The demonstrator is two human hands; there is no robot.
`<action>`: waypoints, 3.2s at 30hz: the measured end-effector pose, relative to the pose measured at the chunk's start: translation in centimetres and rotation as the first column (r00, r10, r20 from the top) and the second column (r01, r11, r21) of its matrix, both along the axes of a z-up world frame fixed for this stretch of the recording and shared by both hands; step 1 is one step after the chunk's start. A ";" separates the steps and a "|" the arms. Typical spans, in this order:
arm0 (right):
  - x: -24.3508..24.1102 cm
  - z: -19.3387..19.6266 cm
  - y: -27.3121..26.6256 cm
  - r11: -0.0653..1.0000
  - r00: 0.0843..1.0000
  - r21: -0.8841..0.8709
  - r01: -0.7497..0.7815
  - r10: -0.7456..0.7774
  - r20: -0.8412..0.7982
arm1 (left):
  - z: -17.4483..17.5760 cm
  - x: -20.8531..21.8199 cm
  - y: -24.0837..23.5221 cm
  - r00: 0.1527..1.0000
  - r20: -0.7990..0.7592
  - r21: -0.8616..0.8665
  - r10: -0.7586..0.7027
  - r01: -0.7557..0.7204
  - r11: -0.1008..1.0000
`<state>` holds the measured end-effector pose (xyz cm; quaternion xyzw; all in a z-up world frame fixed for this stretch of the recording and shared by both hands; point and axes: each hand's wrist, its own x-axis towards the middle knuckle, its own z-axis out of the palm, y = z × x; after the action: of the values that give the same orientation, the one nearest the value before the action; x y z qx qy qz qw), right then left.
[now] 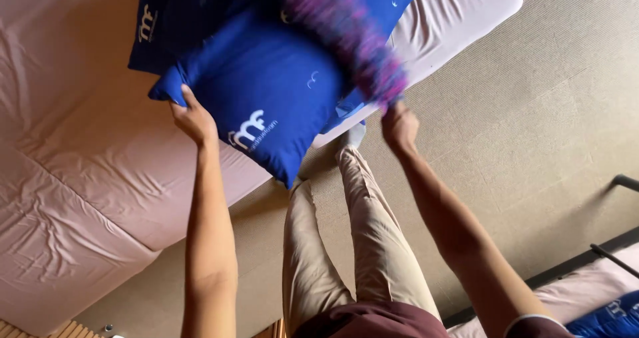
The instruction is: Dusting and organizing blue pillows on various beds in a room.
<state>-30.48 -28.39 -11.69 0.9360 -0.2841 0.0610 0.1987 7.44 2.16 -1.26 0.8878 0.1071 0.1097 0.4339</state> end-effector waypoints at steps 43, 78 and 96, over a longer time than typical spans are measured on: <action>14.6 11.0 -12.2 0.794 0.925 0.540 0.279 -0.374 0.071 | -3.3 -7.7 -10.6 0.703 -0.540 0.474 -0.462 0.708 0.524; 8.1 13.5 1.6 -0.620 0.263 0.747 -0.240 -0.782 -0.565 | -2.0 4.4 -23.4 0.625 -0.459 0.549 -0.632 0.758 0.351; 6.8 15.8 1.7 -0.347 0.355 0.911 -0.225 -0.899 -0.255 | 3.8 -9.7 -9.6 0.663 -0.540 -0.215 -0.519 0.487 0.847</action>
<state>-23.65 -26.67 4.08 0.3881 -0.6212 0.1115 -0.6716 -2.29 -7.48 2.55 0.8609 -0.0126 -0.2922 0.4162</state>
